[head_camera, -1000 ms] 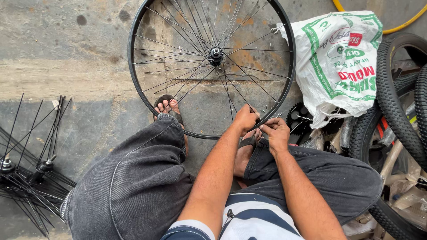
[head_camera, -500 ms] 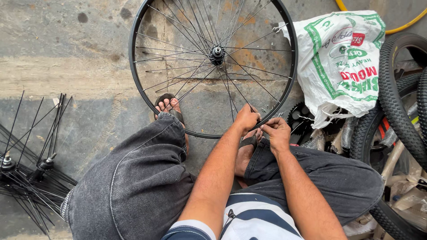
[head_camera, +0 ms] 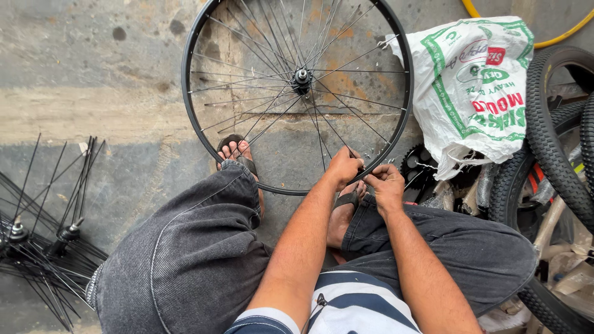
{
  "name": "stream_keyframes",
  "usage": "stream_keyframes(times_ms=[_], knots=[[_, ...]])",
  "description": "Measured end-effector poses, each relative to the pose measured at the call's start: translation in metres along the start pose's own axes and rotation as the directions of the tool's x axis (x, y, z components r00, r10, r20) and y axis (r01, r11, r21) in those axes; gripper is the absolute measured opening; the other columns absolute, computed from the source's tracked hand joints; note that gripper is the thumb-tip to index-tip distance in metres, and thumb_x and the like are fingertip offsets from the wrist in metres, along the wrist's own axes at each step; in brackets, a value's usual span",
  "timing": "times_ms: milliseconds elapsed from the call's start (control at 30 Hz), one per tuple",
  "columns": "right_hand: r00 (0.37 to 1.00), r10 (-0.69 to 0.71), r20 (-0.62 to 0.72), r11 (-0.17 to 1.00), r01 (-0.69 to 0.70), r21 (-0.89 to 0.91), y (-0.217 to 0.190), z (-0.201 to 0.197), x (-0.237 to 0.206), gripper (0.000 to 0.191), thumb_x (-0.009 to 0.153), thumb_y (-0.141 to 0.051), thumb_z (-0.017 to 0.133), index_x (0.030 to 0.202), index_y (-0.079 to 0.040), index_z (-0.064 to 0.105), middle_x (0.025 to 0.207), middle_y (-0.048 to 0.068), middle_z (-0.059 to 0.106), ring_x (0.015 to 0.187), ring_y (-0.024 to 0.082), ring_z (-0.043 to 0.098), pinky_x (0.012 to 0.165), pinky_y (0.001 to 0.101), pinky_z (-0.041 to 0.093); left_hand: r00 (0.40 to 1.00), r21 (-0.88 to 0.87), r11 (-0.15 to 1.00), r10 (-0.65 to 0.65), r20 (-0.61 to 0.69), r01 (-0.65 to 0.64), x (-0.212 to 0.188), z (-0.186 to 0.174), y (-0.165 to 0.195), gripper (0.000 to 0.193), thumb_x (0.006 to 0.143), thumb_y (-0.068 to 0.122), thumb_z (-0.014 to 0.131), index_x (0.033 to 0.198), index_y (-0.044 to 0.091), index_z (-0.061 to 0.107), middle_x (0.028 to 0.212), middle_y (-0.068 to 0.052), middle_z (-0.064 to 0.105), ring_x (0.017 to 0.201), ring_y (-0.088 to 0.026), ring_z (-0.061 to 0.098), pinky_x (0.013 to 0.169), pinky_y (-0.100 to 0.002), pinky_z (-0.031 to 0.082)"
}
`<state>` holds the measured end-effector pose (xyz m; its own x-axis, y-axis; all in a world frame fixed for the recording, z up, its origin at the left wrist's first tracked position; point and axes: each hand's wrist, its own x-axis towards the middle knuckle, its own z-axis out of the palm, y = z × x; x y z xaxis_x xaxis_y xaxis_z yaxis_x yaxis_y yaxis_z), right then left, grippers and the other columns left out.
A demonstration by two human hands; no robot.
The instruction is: The person sits on the ground lacing a bicycle wheel, threading spokes through the hub and attaching them to the rim one at a time by hand, taking new spokes from a pile beside them and turning the wheel as they work around it.
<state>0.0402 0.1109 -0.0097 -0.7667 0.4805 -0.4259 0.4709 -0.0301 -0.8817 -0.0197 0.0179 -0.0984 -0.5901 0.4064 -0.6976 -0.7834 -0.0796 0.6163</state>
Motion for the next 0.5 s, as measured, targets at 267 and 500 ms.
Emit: stream_keyframes(times_ms=[267, 500], knots=[[0.995, 0.034, 0.092, 0.999, -0.030, -0.043, 0.000, -0.014, -0.003, 0.013, 0.086, 0.006, 0.072, 0.099, 0.004, 0.074, 0.090, 0.006, 0.071, 0.080, 0.014, 0.067, 0.072, 0.0275, 0.054, 0.996, 0.079, 0.995, 0.059, -0.066, -0.053, -0.004, 0.008, 0.006, 0.037, 0.075, 0.004, 0.074, 0.109, 0.000, 0.060, 0.096, -0.015, 0.070, 0.084, -0.025, 0.070, 0.069, -0.040, 0.059], [0.996, -0.082, 0.037, 0.989, 0.086, -0.120, -0.007, -0.028, -0.008, 0.015, 0.087, 0.001, 0.074, 0.102, 0.004, 0.074, 0.091, 0.005, 0.073, 0.081, 0.014, 0.068, 0.074, 0.0268, 0.056, 0.986, 0.259, 0.965, 0.091, -0.139, -0.052, -0.032, 0.019, 0.035, 0.063, 0.066, 0.017, 0.087, 0.121, 0.005, 0.058, 0.106, -0.020, 0.072, 0.092, -0.030, 0.069, 0.075, -0.044, 0.057]])
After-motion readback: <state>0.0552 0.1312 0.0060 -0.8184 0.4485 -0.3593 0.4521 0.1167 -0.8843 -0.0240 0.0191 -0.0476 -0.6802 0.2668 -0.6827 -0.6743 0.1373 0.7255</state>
